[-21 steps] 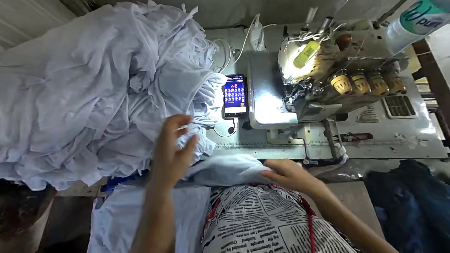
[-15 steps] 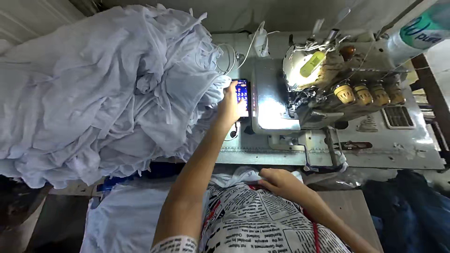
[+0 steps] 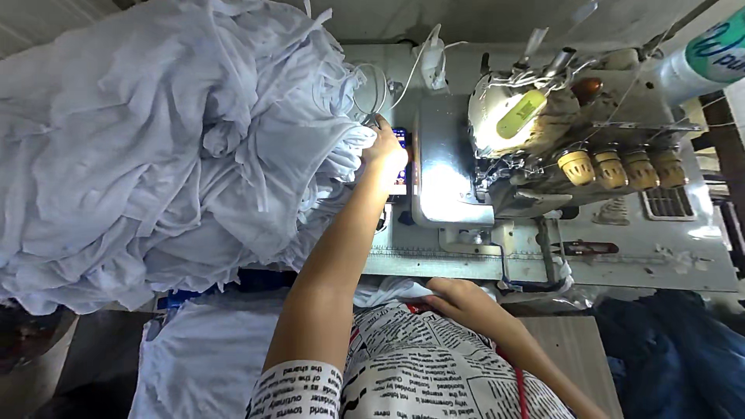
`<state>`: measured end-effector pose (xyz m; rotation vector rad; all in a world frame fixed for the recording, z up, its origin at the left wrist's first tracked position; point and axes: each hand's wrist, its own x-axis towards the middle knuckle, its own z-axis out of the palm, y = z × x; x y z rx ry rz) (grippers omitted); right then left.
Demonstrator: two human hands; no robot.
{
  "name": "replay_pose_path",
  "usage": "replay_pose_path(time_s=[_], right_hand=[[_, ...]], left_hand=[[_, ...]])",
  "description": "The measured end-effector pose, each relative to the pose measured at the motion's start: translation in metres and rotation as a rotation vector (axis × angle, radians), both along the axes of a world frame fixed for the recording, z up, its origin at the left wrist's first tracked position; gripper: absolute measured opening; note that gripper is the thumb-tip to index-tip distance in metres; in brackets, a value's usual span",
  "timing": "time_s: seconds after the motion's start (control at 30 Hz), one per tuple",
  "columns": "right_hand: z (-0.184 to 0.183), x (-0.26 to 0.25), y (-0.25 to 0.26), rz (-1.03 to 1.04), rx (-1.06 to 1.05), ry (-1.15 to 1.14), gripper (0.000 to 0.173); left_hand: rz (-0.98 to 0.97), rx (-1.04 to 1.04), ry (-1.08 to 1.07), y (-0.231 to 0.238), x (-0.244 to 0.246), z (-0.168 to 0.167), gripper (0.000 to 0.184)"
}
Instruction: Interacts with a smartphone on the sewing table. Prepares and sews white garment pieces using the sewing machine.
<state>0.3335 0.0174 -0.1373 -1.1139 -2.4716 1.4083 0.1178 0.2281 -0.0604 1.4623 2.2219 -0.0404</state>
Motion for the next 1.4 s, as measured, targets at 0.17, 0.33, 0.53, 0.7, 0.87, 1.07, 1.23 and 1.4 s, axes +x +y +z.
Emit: replay_pose_path(time_s=[0.17,0.33,0.53,0.7,0.87,1.07,1.23,1.4], right_hand=[[0.000,0.000,0.000,-0.005,0.005,0.014,0.030],[0.000,0.000,0.000,-0.007,-0.010,-0.002,0.031],[0.002,0.000,0.000,-0.009,-0.028,-0.011,0.032],[0.002,0.000,-0.002,-0.016,0.001,0.024,0.029],[0.004,0.001,-0.003,-0.037,-0.001,0.048,0.030],[0.005,-0.001,-0.002,-0.047,-0.024,0.039,0.030],[0.006,0.000,-0.001,-0.035,-0.024,0.032,0.030],[0.005,-0.002,0.000,-0.032,-0.023,0.030,0.030]], left_hand=[[-0.010,0.037,-0.004,0.003,-0.005,-0.003,0.094],[-0.024,0.053,0.036,0.004,-0.005,-0.007,0.091],[-0.057,0.048,0.030,0.003,-0.008,-0.005,0.092],[-0.046,0.037,0.047,0.008,-0.007,-0.003,0.089],[-0.027,0.025,0.021,0.016,-0.009,0.004,0.095],[-0.033,-0.007,0.041,0.023,-0.006,0.009,0.095],[-0.026,0.009,0.036,0.024,-0.010,0.005,0.099],[-0.023,-0.005,0.038,0.025,-0.010,0.006,0.100]])
